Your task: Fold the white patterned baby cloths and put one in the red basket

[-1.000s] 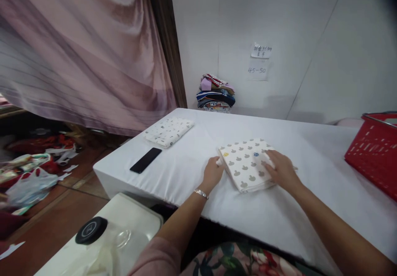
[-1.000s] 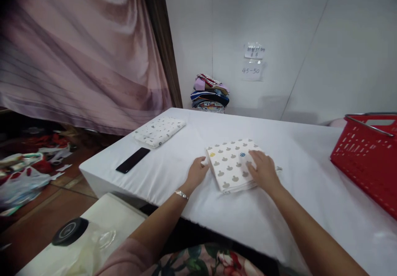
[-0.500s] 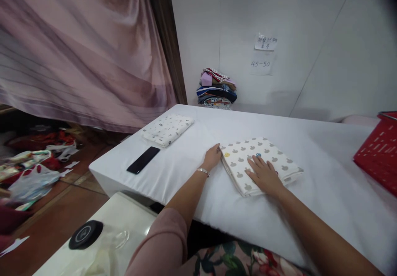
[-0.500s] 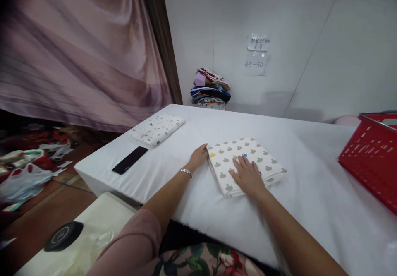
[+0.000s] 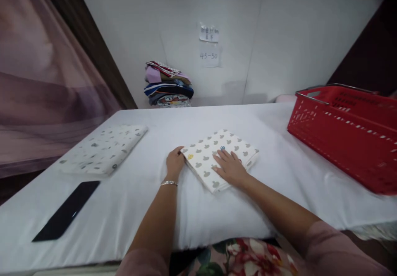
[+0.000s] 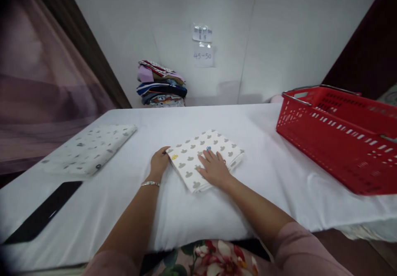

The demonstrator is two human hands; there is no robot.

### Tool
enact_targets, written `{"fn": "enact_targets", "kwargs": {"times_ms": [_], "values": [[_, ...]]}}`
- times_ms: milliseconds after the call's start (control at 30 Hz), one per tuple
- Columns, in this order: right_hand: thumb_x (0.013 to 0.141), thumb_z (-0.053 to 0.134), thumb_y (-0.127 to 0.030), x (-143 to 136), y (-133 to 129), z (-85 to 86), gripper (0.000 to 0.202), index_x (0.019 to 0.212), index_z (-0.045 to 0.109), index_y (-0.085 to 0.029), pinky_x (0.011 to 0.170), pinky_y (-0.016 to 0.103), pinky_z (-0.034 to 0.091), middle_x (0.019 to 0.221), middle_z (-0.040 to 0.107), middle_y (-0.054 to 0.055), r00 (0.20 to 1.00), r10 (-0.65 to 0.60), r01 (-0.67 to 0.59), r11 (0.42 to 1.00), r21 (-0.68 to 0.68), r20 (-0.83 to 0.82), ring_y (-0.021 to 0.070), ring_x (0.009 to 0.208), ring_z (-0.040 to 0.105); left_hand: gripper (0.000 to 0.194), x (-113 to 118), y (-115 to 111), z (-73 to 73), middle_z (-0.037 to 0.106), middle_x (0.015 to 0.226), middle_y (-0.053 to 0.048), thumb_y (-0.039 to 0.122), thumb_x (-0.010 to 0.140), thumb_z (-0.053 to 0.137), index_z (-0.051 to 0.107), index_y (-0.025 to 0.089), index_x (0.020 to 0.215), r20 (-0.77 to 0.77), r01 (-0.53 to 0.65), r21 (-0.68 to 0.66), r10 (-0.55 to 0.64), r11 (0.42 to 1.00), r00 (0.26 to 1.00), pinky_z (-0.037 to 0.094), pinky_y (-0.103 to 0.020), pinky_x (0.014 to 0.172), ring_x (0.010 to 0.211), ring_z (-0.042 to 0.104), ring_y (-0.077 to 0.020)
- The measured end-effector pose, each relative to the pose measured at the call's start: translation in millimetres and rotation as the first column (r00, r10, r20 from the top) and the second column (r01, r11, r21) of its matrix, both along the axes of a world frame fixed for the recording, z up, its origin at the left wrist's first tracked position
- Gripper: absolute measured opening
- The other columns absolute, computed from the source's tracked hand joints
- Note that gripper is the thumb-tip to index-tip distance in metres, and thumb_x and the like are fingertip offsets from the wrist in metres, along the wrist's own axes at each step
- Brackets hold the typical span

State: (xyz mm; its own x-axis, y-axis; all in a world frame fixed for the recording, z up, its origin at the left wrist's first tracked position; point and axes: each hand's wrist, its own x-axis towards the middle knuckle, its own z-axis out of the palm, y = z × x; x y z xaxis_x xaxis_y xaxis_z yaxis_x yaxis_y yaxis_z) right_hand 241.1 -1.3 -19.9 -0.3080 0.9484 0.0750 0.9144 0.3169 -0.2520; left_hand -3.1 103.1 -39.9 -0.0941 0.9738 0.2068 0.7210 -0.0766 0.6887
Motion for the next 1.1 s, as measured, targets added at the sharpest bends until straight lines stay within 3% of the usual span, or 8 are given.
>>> {"fn": "enact_targets", "kwargs": {"times_ms": [167,300,400,467,567,800,933,1100], "values": [[0.093,0.022,-0.057,-1,-1,2.9,0.062,0.143,0.032,-0.023,0.111,0.050,0.008,0.152,0.021,0.008,1.000,0.005,-0.005,1.000,-0.009,-0.006,0.0268,0.140,0.012,0.035,-6,-1,0.2,0.068,0.108,-0.002,0.020,0.079,0.048,0.064,0.023,0.110,0.083,0.019,-0.026,-0.017,0.999,0.996,0.045,-0.029,0.091,0.100,0.061,-0.0185],[0.093,0.021,-0.058,-2,-2,3.6,0.062,0.143,0.033,-0.022,0.111,0.050,0.008,0.152,0.021,0.008,1.000,0.001,-0.002,1.000,-0.013,-0.017,0.0266,0.140,0.011,0.039,9,-25,15.8,0.060,0.123,-0.006,0.021,0.081,0.044,0.059,0.019,0.117,0.069,0.023,0.172,-0.035,0.985,0.997,0.040,-0.034,0.101,0.116,0.053,-0.0197],[0.093,0.024,-0.057,-5,-1,5.9,0.061,0.143,0.034,-0.023,0.111,0.051,0.008,0.152,0.022,0.008,1.000,-0.012,0.012,1.000,-0.009,-0.028,0.0264,0.140,0.012,0.037,38,-59,29.5,0.059,0.125,-0.006,0.024,0.086,0.041,0.058,0.019,0.118,-0.156,0.315,0.326,-0.278,0.891,0.948,0.032,-0.038,0.108,0.122,0.047,-0.0200],[0.092,0.030,-0.055,-5,2,10.2,0.059,0.141,0.036,-0.024,0.111,0.052,0.009,0.151,0.024,0.009,0.999,-0.015,0.013,0.999,-0.046,-0.047,0.0270,0.140,0.014,0.037,59,-82,32.5,0.054,0.132,-0.006,0.028,0.088,0.042,0.055,0.021,0.122,-0.318,0.537,0.278,-0.451,0.797,0.834,0.024,-0.042,0.112,0.128,0.041,-0.0212],[0.089,0.041,-0.051,6,7,19.1,0.056,0.137,0.042,-0.023,0.110,0.051,0.014,0.150,0.026,0.009,0.998,-0.018,0.011,0.993,-0.117,-0.065,0.0271,0.139,0.018,0.043,77,-104,27.7,0.048,0.138,-0.007,0.034,0.090,0.042,0.048,0.022,0.131,-0.436,0.670,0.132,-0.565,0.730,0.701,0.022,-0.045,0.112,0.131,0.038,-0.0223],[0.092,0.031,-0.052,62,6,9.1,0.060,0.141,0.036,-0.017,0.111,0.050,0.010,0.152,0.022,0.010,0.943,-0.327,0.327,0.945,0.001,0.061,0.0263,0.140,0.014,0.042,74,-107,19.0,0.045,0.141,-0.006,0.035,0.094,0.036,0.048,0.020,0.131,-0.501,0.682,0.086,-0.560,0.726,0.659,0.023,-0.046,0.111,0.133,0.036,-0.0233],[0.092,0.025,-0.055,68,5,-3.0,0.062,0.141,0.034,-0.019,0.111,0.049,0.011,0.152,0.022,0.008,0.942,-0.324,0.324,0.946,0.014,0.086,0.0252,0.140,0.013,0.041,75,-108,19.1,0.045,0.141,-0.005,0.034,0.094,0.036,0.048,0.020,0.131,-0.502,0.681,0.086,-0.558,0.727,0.660,0.023,-0.047,0.111,0.132,0.036,-0.0236],[0.091,0.030,-0.055,75,17,-0.1,0.058,0.138,0.040,-0.023,0.111,0.047,0.016,0.151,0.026,0.005,0.949,-0.314,0.315,0.947,-0.065,0.026,0.0257,0.139,0.017,0.039,75,-110,15.8,0.047,0.139,-0.005,0.034,0.093,0.038,0.051,0.022,0.128,-0.460,0.678,0.132,-0.561,0.723,0.688,0.023,-0.047,0.111,0.131,0.037,-0.0230]]}}
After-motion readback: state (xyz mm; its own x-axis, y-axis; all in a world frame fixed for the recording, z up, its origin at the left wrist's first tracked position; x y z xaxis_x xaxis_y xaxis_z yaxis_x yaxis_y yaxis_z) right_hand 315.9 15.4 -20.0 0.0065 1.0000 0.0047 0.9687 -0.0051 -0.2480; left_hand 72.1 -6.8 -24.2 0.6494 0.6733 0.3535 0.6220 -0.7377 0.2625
